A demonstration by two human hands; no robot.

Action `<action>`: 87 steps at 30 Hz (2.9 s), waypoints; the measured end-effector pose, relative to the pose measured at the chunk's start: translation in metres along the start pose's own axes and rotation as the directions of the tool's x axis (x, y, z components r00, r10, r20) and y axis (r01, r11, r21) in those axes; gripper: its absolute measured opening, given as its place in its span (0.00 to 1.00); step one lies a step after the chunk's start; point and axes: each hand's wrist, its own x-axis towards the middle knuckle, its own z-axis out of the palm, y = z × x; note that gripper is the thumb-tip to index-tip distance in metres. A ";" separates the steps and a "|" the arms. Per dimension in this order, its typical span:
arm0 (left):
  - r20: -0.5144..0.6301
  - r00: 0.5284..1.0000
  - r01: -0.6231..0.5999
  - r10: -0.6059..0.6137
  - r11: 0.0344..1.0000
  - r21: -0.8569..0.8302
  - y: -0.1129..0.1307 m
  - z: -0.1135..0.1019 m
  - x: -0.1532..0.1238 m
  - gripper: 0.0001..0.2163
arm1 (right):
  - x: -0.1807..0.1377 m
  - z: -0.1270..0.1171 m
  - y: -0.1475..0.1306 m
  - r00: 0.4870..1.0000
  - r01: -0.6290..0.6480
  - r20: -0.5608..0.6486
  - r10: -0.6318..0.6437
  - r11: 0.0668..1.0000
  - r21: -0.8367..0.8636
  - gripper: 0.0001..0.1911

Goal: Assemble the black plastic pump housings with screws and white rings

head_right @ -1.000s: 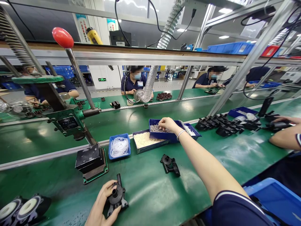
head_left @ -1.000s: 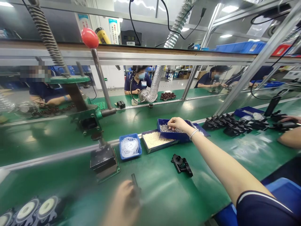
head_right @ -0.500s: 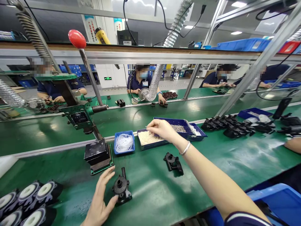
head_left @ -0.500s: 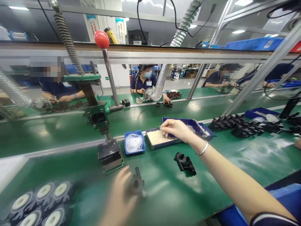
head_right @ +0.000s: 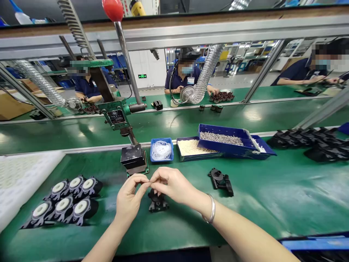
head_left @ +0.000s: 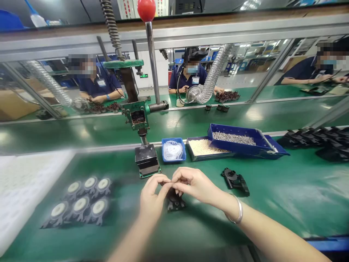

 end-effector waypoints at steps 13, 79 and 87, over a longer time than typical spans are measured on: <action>0.211 0.977 -0.034 -0.024 0.962 0.269 -0.029 -0.021 -0.016 0.07 | -0.013 -0.013 0.036 0.964 -0.258 0.002 0.266 0.935 0.243 0.17; 0.573 0.820 -0.266 0.005 0.889 0.373 -0.022 -0.002 0.036 0.08 | -0.043 -0.003 0.058 0.919 -0.153 -0.117 0.377 0.612 0.776 0.14; 0.639 0.769 -0.411 0.020 0.781 0.470 -0.012 0.002 0.041 0.09 | -0.047 -0.002 0.066 0.912 -0.177 -0.103 0.397 0.609 0.773 0.15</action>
